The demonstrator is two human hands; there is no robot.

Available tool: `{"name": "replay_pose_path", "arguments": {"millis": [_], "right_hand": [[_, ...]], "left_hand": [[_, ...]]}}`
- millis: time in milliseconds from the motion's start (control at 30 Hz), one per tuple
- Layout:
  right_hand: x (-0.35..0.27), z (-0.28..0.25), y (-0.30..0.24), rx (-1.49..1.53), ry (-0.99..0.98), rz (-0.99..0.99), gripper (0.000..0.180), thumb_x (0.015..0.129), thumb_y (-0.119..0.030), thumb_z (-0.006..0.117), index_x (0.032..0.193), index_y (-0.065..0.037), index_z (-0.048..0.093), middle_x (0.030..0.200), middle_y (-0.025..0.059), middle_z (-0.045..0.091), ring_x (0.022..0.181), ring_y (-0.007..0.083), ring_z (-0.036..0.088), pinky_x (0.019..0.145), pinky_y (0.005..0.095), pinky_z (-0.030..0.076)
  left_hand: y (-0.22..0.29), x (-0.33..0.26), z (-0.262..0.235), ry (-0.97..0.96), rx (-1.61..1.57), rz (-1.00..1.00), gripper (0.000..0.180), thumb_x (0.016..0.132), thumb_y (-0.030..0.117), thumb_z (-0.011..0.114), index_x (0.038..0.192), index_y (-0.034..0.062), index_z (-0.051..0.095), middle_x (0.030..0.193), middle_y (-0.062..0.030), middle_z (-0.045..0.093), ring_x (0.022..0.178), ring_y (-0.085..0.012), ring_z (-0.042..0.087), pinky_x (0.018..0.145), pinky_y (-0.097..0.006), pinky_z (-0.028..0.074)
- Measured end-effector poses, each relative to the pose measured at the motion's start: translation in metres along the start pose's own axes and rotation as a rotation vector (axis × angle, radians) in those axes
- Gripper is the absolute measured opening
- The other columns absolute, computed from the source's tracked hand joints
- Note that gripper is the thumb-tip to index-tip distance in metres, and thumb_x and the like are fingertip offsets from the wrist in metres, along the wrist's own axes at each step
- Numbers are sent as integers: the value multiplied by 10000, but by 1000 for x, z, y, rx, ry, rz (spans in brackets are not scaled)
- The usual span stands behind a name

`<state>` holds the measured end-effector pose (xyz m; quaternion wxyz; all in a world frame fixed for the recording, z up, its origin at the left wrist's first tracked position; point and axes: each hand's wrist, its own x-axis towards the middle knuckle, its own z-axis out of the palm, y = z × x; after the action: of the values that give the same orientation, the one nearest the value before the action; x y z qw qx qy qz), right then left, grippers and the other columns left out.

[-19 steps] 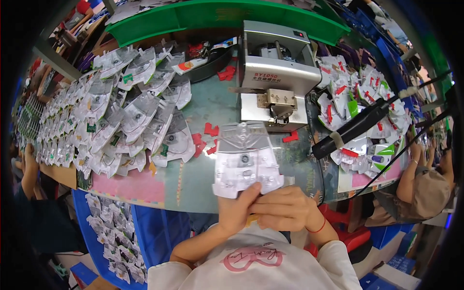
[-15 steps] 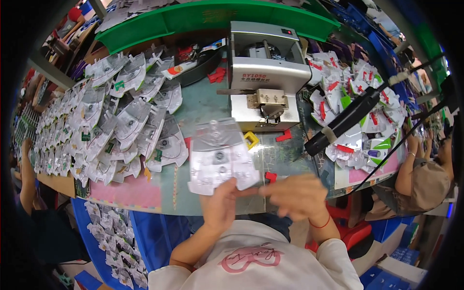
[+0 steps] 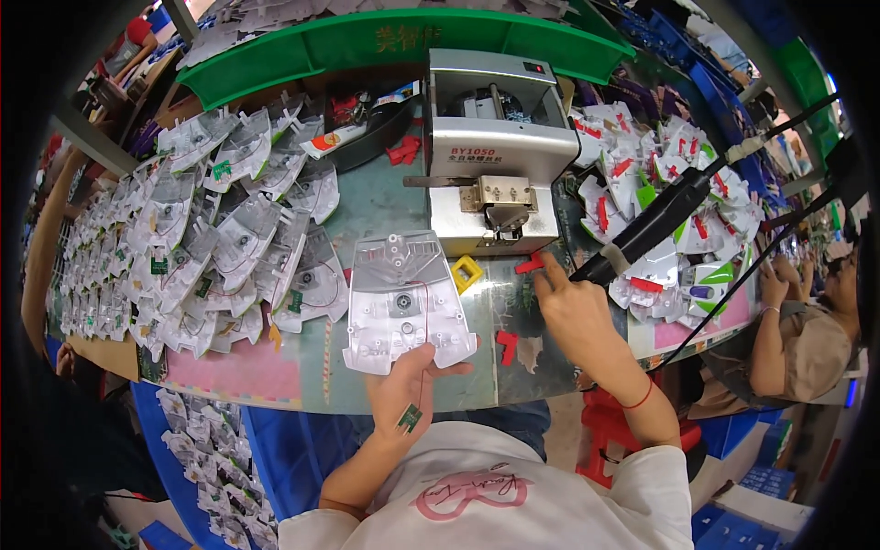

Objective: The person assembles toy components by inserting small plastic parts into plastic casings, attaching cover plates, and fastening the pieces together using an electric screwdriver.

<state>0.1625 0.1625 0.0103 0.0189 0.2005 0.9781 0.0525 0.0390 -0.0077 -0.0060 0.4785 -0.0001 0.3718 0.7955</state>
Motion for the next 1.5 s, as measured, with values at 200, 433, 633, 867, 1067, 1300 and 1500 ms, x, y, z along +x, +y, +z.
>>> {"name": "replay_pose_path", "arguments": {"millis": [200,433,633,867,1067,1300,1500], "right_hand": [[0,7,-6,-68,-66,77,329,660,-9,521,983,52,532,1149,175,501,577,256,610,517,320,492],[-13,-7,-3,460,490,-43,258,673,51,588,929,23,582,962,133,573,724,245,603,610,278,492],[-13,-29,-19,962,589,117,201,650,88,646,839,19,652,813,117,618,665,155,595,557,226,472],[-10,-41,-40,1464,451,166,219,647,113,622,848,31,655,810,129,624,670,160,607,565,221,488],[-3,-45,-42,1083,594,-120,224,616,98,644,819,6,663,750,98,607,622,179,569,528,276,450],[3,-42,-60,953,653,-197,222,603,100,643,810,23,621,711,106,589,618,224,549,529,291,432],[3,-42,-65,763,658,-213,236,568,112,643,784,25,612,713,106,583,599,233,544,518,293,432]], "left_hand": [[-3,0,1,-8,20,12,441,766,-22,463,1196,-13,368,1059,-151,544,905,-343,585,652,-468,537],[-17,-2,0,113,-12,32,412,745,-57,527,1140,5,428,1000,-114,556,852,-244,591,666,-357,512],[-27,-6,8,181,15,95,354,724,-51,593,1057,21,493,918,-54,565,783,-149,570,672,-260,462],[-29,-10,7,155,74,175,314,736,-40,591,1035,6,505,903,-48,569,798,-125,561,679,-262,459],[-29,-10,11,176,78,246,263,734,-45,594,982,6,526,871,-31,566,769,-102,543,664,-236,435],[-31,-10,11,167,65,303,256,735,-49,592,977,3,526,850,-19,556,748,-95,529,658,-227,425],[-32,-12,11,156,62,336,241,742,-51,581,972,4,533,851,-15,562,740,-88,527,642,-214,421]]}}
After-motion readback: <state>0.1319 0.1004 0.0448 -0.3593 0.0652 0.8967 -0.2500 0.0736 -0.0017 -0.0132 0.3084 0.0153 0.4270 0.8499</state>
